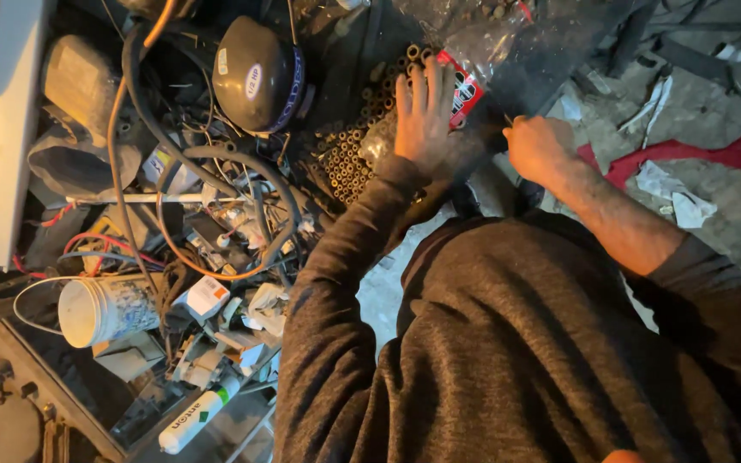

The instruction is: The person cuts the top off a plastic bottle using scissors, then cuts a strip from the bottle and wraps it with white tape. The person then cuts the taped strip into smaller pieces.

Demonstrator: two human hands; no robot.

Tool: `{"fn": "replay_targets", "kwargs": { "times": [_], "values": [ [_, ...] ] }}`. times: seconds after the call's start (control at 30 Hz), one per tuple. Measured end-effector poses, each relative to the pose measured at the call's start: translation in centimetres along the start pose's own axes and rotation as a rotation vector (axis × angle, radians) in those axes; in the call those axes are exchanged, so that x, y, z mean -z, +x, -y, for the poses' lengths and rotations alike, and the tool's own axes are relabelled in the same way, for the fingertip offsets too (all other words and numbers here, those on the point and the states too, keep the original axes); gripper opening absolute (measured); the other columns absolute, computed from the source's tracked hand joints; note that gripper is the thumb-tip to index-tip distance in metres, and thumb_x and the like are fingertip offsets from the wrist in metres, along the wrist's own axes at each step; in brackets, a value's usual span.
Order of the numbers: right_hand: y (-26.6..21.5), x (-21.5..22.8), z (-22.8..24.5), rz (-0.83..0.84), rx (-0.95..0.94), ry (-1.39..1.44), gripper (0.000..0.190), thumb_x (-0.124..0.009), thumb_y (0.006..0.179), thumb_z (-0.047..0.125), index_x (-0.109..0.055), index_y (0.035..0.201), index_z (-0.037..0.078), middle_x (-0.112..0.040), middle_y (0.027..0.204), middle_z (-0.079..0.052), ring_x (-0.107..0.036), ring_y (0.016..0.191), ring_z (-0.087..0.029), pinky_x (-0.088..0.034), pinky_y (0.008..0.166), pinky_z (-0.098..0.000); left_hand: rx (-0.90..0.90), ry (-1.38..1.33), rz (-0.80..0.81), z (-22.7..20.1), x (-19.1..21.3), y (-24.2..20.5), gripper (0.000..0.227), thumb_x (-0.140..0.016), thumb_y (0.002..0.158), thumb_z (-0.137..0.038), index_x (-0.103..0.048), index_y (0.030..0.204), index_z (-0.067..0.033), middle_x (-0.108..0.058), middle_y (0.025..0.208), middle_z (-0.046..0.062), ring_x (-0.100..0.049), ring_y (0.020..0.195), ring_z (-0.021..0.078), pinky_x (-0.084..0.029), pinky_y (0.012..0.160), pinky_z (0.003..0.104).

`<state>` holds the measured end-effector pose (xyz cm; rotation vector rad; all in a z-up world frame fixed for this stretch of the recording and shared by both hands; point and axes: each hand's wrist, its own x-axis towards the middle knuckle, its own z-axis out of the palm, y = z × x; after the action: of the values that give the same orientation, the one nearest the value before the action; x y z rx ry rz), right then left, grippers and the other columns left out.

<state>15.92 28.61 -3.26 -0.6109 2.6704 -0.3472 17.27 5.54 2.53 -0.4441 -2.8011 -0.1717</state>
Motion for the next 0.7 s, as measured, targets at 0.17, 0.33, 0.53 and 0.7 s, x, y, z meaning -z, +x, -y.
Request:
{"fn": "replay_targets", "kwargs": {
  "times": [0.17,0.33,0.53,0.7],
  "values": [
    [0.3,1.4,0.9,0.038,-0.013,0.009,0.039,-0.054,0.107,0.036,-0.071,0.098,0.002,-0.074,0.083,-0.023,-0.073,0.077,-0.044,-0.057,0.067,-0.0541,0.083,0.367,0.084,-0.5,-2.1,-2.0,0.074,-0.068,0.096,-0.038,-0.039,0.154,-0.0015,-0.046,0.145,0.027,-0.050,0.125,0.0441,-0.040,0.111,0.056],
    [1.4,4.3,2.1,0.009,0.037,0.054,0.040,-0.052,0.109,0.034,-0.072,0.097,0.001,-0.074,0.086,-0.025,-0.073,0.079,-0.045,-0.057,0.068,-0.0544,0.182,0.084,0.155,3.7,-2.2,-0.6,0.079,-0.072,0.087,-0.024,-0.036,0.155,-0.0044,-0.053,0.140,0.018,-0.056,0.121,0.0348,-0.047,0.105,0.045],
    [5.3,4.7,3.7,0.177,-0.052,0.002,0.038,-0.054,0.105,0.033,-0.079,0.101,0.005,-0.076,0.101,-0.024,-0.073,0.096,-0.044,-0.057,0.081,-0.0525,0.328,-0.102,0.168,4.6,0.0,1.4,0.105,-0.087,0.060,-0.043,-0.039,0.140,0.0034,-0.058,0.116,0.020,-0.061,0.100,0.0395,-0.051,0.079,0.051],
    [8.5,3.7,4.5,0.235,-0.023,-0.077,0.034,-0.057,0.101,0.029,-0.080,0.103,0.004,-0.076,0.105,-0.024,-0.073,0.100,-0.042,-0.059,0.083,-0.0499,0.311,-0.091,0.152,6.2,-3.5,0.6,0.095,-0.086,0.075,-0.044,-0.039,0.142,0.0031,-0.060,0.112,0.019,-0.064,0.094,0.0392,-0.053,0.077,0.051]
  ]
}}
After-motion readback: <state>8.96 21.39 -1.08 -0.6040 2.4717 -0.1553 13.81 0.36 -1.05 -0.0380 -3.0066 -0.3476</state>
